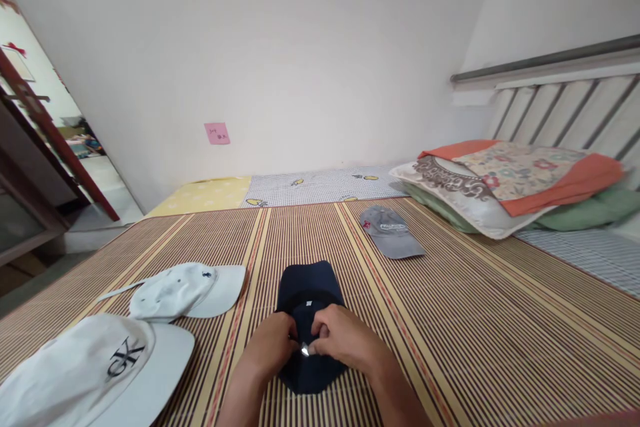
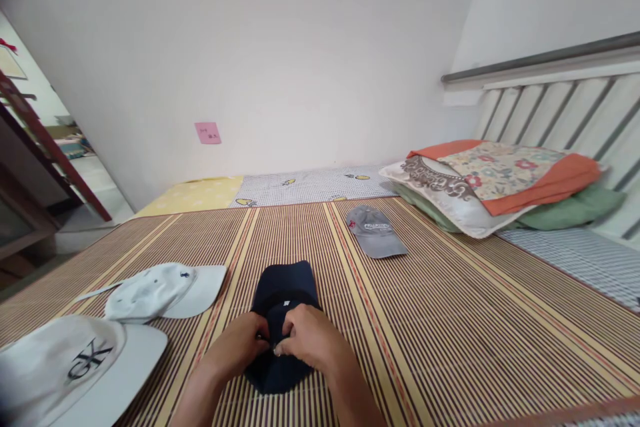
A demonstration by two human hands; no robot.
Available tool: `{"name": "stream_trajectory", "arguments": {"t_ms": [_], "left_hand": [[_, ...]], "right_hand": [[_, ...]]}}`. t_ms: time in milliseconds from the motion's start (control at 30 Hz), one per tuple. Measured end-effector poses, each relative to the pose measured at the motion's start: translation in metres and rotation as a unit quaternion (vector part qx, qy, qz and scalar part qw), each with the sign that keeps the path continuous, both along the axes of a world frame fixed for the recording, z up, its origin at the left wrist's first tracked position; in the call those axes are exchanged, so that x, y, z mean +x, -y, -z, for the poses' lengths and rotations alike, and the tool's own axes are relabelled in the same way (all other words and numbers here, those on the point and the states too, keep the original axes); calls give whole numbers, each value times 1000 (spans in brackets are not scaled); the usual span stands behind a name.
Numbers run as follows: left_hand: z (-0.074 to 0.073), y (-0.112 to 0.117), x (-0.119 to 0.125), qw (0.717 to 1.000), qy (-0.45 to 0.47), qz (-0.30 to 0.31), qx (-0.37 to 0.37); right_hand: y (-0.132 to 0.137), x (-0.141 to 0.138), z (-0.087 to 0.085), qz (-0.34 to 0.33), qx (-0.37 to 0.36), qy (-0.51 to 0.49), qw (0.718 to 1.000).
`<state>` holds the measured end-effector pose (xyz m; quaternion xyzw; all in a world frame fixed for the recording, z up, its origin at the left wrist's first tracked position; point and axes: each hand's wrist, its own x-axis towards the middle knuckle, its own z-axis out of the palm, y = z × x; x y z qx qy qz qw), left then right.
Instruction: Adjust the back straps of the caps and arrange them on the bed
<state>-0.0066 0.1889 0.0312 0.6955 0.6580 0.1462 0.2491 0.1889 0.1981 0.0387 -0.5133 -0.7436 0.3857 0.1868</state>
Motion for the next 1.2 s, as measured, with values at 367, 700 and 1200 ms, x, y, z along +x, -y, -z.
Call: {"name": "stream_trajectory", "arguments": {"t_ms": [367, 700, 1200], "left_hand": [[-2, -7, -31, 951, 296, 45, -80], [-11, -6, -22, 920, 374, 62, -99], [-12, -7, -20, 905, 404, 94, -93]], "right_hand": [[-7, 10, 18, 6, -25, -53, 998], [-18, 10, 33, 3, -115, -200, 973], [-31, 24, 30, 63, -145, -525, 836]]}}
